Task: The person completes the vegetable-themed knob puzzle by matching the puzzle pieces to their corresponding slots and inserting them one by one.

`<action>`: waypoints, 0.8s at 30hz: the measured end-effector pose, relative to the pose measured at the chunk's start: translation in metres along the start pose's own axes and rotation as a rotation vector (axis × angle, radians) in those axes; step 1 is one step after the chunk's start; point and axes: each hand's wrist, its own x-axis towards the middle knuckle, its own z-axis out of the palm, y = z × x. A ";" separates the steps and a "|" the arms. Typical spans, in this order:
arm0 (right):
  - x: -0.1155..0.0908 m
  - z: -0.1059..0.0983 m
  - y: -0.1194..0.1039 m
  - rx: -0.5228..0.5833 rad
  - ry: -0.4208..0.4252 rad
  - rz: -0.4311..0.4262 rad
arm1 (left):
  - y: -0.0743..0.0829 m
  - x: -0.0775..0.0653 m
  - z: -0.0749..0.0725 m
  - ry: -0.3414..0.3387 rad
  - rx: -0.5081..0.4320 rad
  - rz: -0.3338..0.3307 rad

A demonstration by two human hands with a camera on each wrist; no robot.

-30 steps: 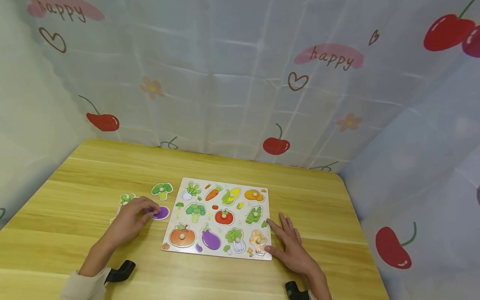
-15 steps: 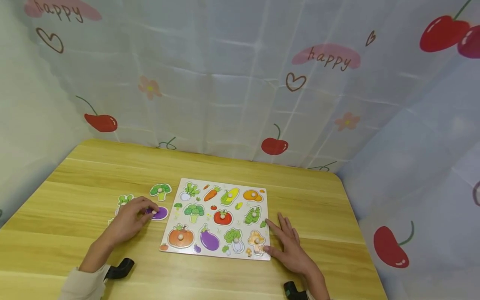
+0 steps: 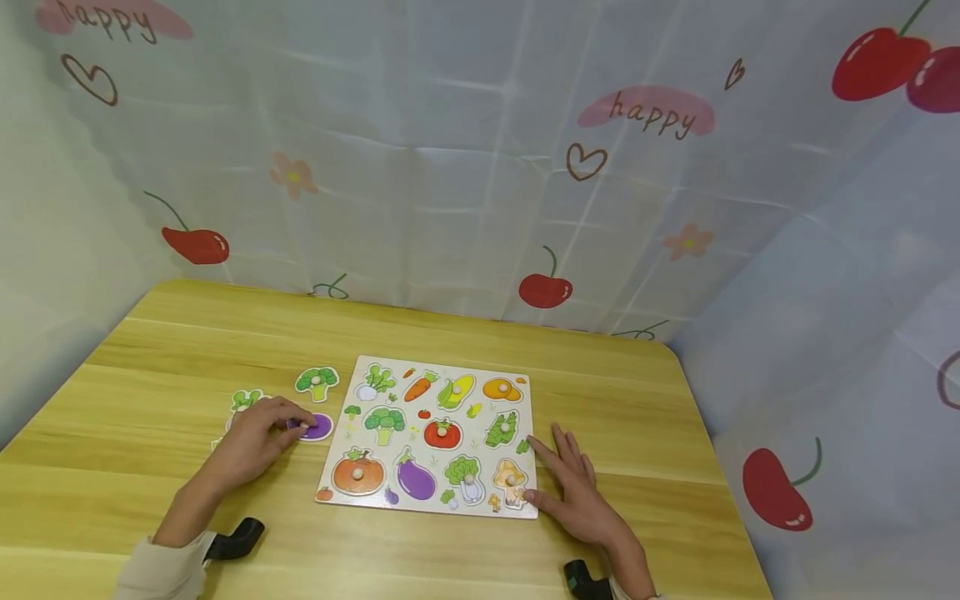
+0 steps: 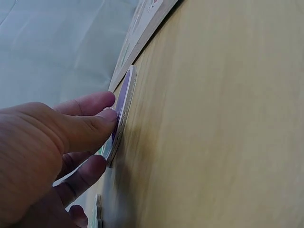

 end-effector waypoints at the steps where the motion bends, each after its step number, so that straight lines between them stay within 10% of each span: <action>1: 0.000 0.000 0.000 0.001 0.000 -0.001 | 0.000 0.000 0.001 0.002 0.001 0.005; 24: 0.000 0.002 0.002 -0.007 0.008 -0.022 | 0.009 -0.003 -0.001 0.053 -0.009 0.055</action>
